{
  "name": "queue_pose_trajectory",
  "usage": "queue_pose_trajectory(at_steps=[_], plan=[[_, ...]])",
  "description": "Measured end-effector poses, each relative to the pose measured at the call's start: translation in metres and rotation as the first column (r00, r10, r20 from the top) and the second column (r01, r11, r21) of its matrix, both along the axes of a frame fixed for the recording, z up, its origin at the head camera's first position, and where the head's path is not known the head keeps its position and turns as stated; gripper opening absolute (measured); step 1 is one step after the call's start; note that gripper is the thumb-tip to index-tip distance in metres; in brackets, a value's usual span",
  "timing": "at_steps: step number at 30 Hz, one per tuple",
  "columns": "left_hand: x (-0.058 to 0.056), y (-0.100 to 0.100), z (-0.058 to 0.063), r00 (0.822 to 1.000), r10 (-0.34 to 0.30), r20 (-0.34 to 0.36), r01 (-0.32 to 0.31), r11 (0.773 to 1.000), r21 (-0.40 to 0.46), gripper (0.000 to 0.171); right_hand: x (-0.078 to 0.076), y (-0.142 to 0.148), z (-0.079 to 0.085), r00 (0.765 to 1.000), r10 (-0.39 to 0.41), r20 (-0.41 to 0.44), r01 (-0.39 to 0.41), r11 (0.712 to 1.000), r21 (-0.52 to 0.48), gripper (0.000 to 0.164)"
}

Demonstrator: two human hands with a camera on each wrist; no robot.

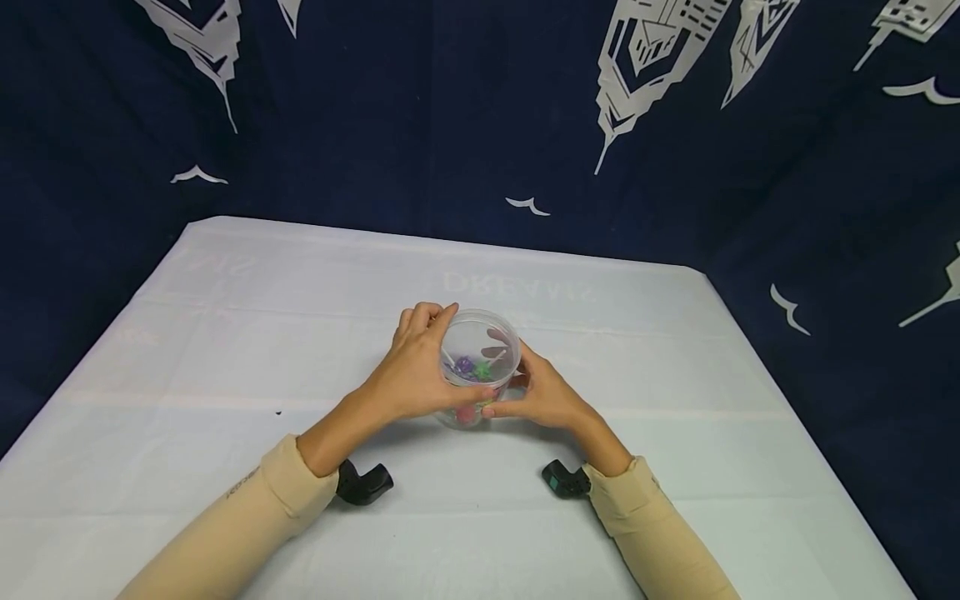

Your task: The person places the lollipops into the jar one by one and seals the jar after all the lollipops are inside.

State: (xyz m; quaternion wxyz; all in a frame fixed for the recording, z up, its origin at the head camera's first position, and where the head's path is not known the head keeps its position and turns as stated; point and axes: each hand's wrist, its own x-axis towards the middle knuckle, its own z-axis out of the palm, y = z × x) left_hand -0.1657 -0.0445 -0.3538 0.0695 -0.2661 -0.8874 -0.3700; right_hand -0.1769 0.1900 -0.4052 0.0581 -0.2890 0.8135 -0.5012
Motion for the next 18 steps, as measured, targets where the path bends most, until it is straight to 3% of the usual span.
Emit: queue_pose_trajectory(at_steps=[8,14,18], plan=[[-0.013,-0.012,-0.002,0.991,-0.133,0.03,0.133,0.991,-0.014,0.115,0.0,0.002,0.001,1.0,0.009,-0.018,-0.009,1.0,0.007,0.104],[-0.021,-0.019,-0.01,0.974,-0.223,0.041,0.219,0.971,0.096,0.112,-0.001,0.001,0.001,1.0,0.003,-0.013,-0.003,1.0,0.003,0.104],[-0.022,-0.02,-0.019,0.969,-0.246,0.032,0.236,0.953,0.188,0.116,-0.001,0.001,-0.001,1.0,0.003,-0.009,-0.003,1.0,0.005,0.104]])
